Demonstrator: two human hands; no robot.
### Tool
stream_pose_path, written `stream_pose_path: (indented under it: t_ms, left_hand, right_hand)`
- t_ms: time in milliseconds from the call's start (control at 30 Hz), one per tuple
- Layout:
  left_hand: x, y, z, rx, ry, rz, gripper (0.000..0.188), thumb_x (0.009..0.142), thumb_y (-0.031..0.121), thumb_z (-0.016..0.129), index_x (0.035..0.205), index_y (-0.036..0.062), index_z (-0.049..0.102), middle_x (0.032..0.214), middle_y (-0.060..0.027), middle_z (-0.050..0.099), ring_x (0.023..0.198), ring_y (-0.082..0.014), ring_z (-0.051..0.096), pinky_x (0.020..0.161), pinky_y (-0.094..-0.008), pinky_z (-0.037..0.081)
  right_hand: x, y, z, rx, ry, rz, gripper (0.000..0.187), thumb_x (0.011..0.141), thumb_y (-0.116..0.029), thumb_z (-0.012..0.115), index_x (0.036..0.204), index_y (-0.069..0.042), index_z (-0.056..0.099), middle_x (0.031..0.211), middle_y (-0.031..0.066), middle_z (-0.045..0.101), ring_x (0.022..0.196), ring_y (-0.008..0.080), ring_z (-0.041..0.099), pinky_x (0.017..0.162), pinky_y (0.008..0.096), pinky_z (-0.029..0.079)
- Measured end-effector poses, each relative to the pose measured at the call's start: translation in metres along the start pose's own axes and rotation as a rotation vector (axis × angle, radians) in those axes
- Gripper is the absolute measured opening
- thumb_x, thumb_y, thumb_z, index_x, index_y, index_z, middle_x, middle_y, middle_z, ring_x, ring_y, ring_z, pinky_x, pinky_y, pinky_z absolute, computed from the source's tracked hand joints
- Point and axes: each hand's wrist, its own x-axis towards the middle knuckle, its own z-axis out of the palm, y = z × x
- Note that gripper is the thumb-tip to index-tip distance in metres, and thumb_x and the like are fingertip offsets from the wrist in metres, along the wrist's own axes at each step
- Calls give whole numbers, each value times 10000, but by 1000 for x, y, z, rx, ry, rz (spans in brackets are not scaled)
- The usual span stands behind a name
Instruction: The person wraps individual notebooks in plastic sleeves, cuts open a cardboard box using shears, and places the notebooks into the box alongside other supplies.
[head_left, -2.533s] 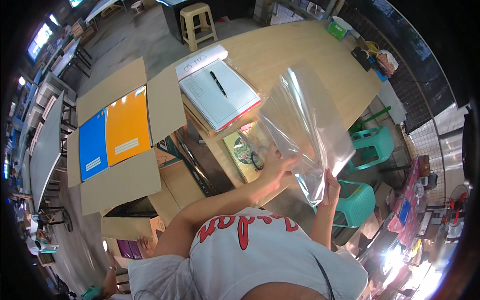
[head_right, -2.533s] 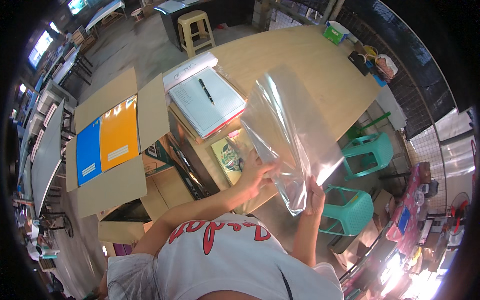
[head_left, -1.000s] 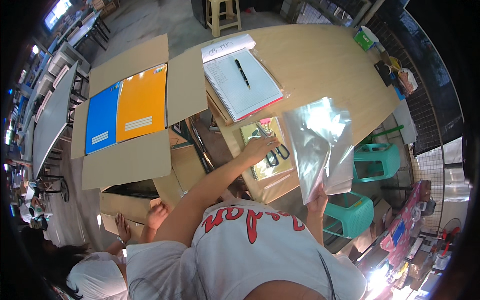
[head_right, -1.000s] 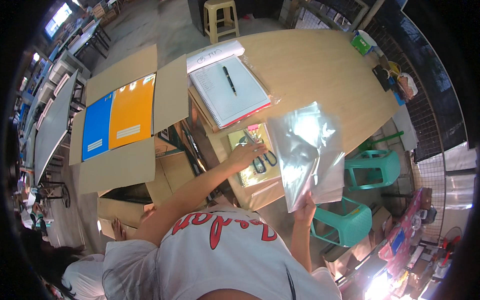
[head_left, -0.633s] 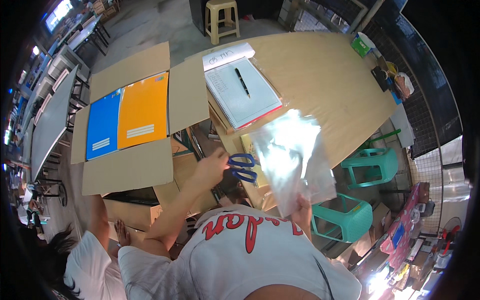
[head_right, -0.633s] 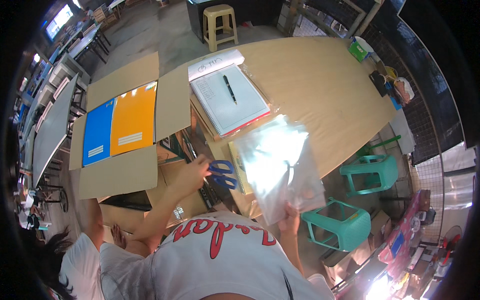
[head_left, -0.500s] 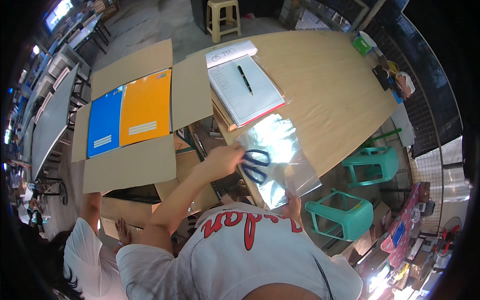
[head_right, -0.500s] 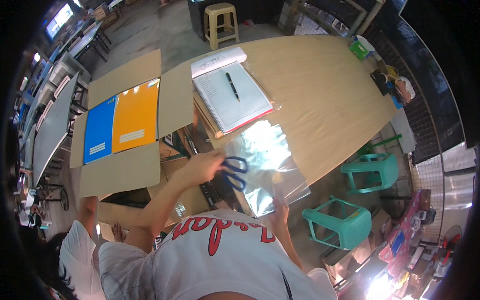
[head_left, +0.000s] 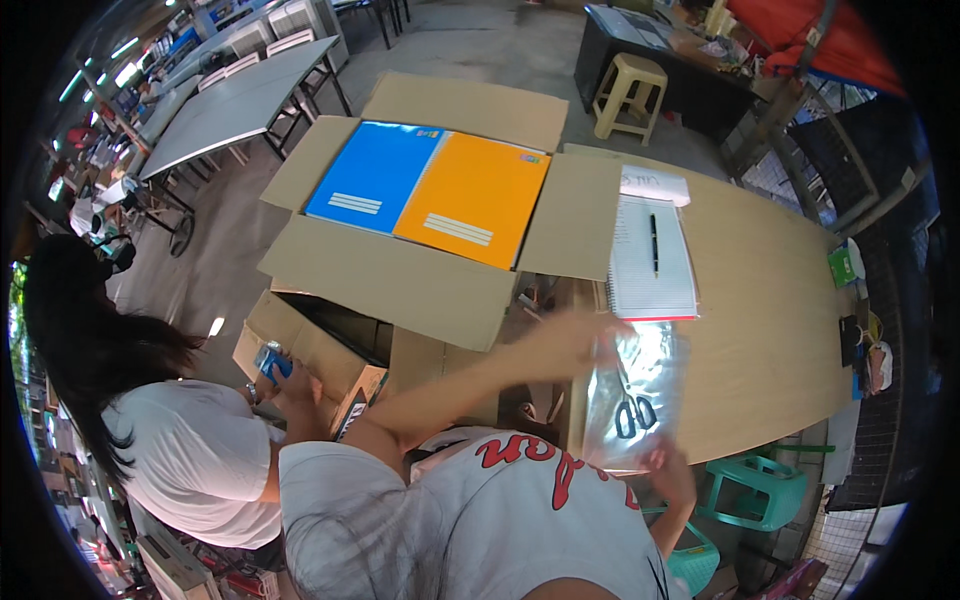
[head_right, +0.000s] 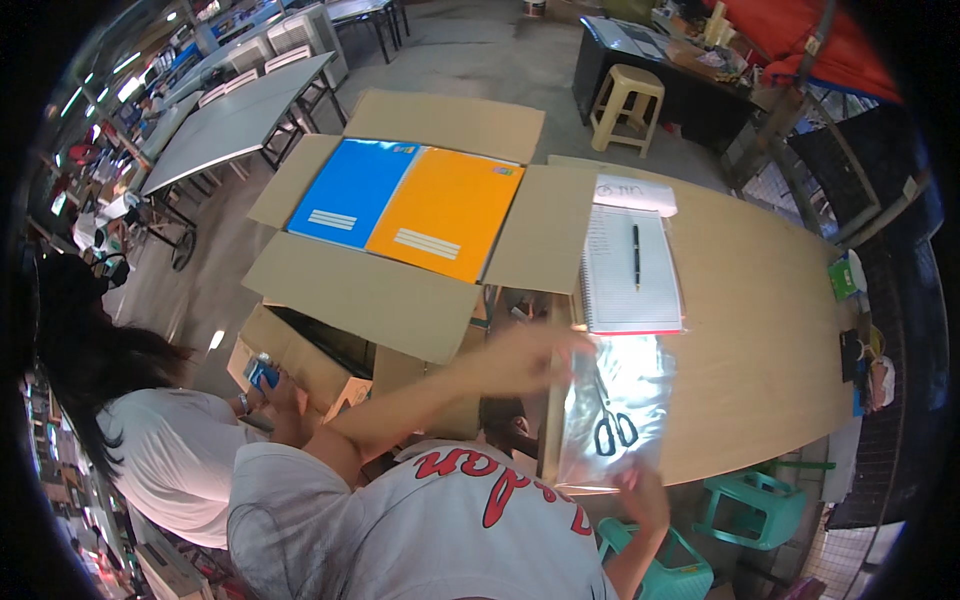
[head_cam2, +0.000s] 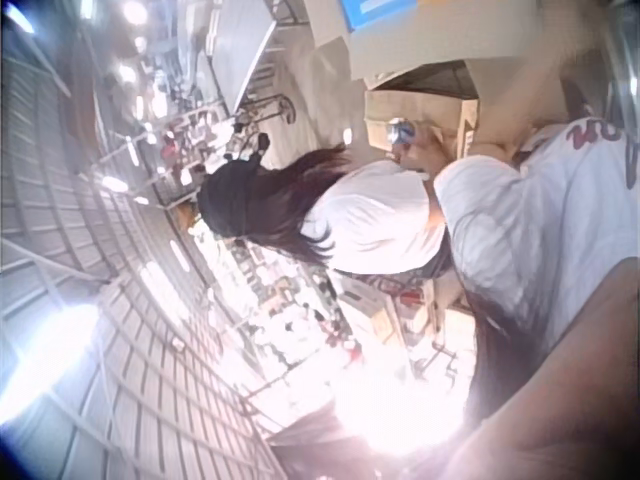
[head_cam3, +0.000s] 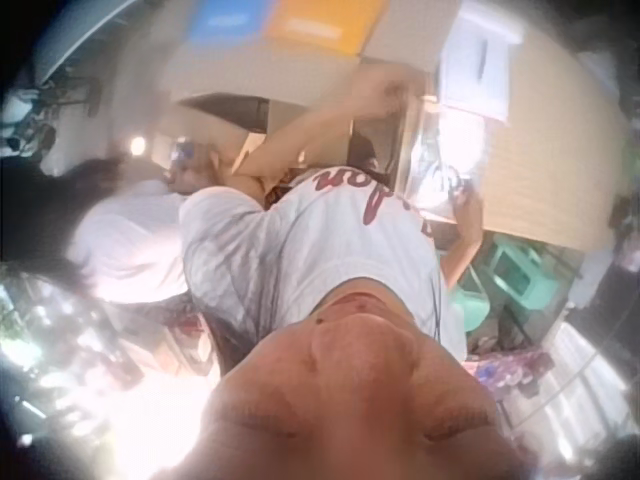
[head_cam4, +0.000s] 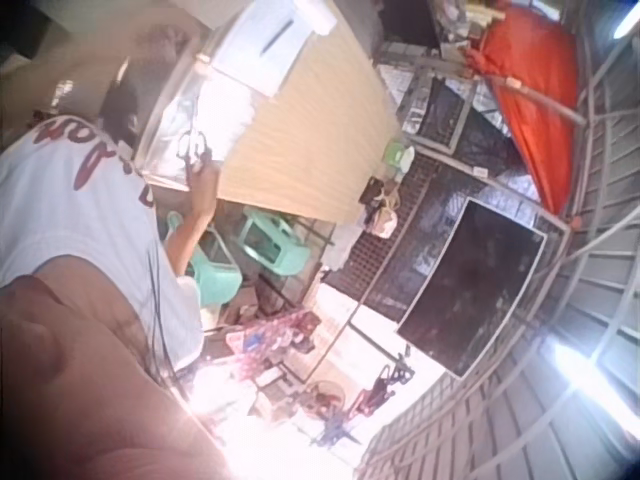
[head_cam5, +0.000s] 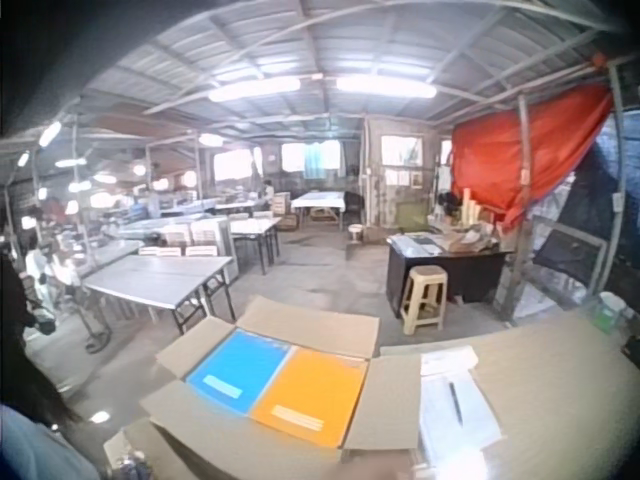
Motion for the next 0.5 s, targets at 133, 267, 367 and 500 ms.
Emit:
stream_pose_path:
  t_ms: [133, 267, 367, 500]
  left_hand:
    - [-70, -52, -112, 604, 780, -203, 512, 784, 150, 726, 1250, 68, 529, 1287, -179, 505, 1217, -367, 462, 1030, -466, 370]
    - [-142, -147, -223, 956, 1222, -580, 574, 821, 331, 711, 1303, 86, 519, 1370, -231, 429, 1289, -396, 389, 1064, -507, 328]
    - [-168, -201, -310, 1020, 1166, -939, 610, 870, 497, 593, 1329, 103, 516, 1436, -204, 397, 1316, -404, 363, 1072, -527, 302]
    - [-265, -297, -414, 1096, 735, -952, 519, 914, 486, 478, 1191, 68, 614, 1241, -223, 570, 1134, -377, 541, 948, -480, 417]
  right_hand:
    - [82, -164, 10, 40, 165, -465, 373, 838, -130, 694, 1181, -28, 587, 914, 110, 676, 906, 205, 656, 746, 330, 497]
    - [127, -273, 67, 50, 81, -728, 377, 820, -122, 713, 1160, -36, 573, 1081, 122, 629, 1006, 234, 611, 830, 331, 465]
    - [169, -256, 128, 391, 630, -539, 510, 824, -209, 744, 1214, -22, 475, 1131, 89, 505, 1064, 242, 494, 897, 354, 420]
    - [207, -207, 199, 792, 748, -390, 516, 856, -250, 725, 1243, -28, 464, 1105, 67, 508, 1037, 221, 502, 895, 363, 434]
